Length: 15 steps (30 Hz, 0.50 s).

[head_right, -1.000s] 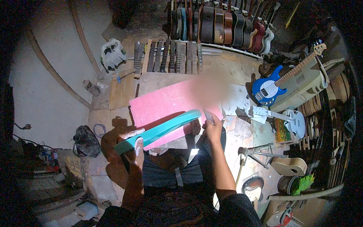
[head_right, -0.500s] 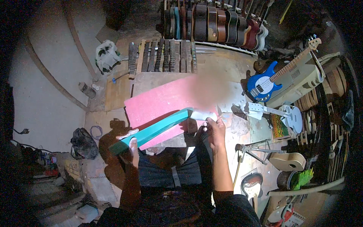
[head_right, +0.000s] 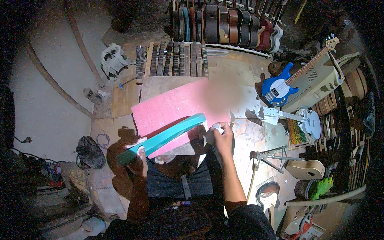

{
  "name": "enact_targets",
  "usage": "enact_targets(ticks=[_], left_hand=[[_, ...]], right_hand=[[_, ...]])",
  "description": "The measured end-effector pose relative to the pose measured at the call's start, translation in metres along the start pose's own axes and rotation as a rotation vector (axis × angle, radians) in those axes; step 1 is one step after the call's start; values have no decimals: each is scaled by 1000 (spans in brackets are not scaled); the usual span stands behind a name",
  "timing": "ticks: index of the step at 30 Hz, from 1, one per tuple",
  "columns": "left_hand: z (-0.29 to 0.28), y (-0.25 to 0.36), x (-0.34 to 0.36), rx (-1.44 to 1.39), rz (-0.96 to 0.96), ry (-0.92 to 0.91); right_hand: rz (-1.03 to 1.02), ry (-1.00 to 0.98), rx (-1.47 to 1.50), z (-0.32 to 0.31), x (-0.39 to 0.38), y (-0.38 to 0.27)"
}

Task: The person sands the sides and front of a teal guitar body using a small piece of sandpaper held by hand, occasionally wiping the surface with a cloth.

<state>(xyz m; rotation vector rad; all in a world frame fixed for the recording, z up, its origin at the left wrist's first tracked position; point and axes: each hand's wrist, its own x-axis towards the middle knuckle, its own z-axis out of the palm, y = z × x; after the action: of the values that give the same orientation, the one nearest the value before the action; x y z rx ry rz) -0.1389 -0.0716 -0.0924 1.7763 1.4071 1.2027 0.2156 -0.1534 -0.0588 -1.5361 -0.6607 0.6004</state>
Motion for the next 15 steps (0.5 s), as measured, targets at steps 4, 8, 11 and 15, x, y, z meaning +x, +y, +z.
enact_targets(ticks=[4,8,11,15], left_hand=[[6,-4,-5,-168,-29,33],[2,20,5,-247,72,42],[4,25,5,-262,102,67],[-3,60,14,-303,101,49]], right_hand=[[-91,-5,-205,14,-3,-24],[-478,-18,-455,25,-3,-44],[-520,-110,-462,30,1,-42],[-565,-72,-512,36,1,-39]])
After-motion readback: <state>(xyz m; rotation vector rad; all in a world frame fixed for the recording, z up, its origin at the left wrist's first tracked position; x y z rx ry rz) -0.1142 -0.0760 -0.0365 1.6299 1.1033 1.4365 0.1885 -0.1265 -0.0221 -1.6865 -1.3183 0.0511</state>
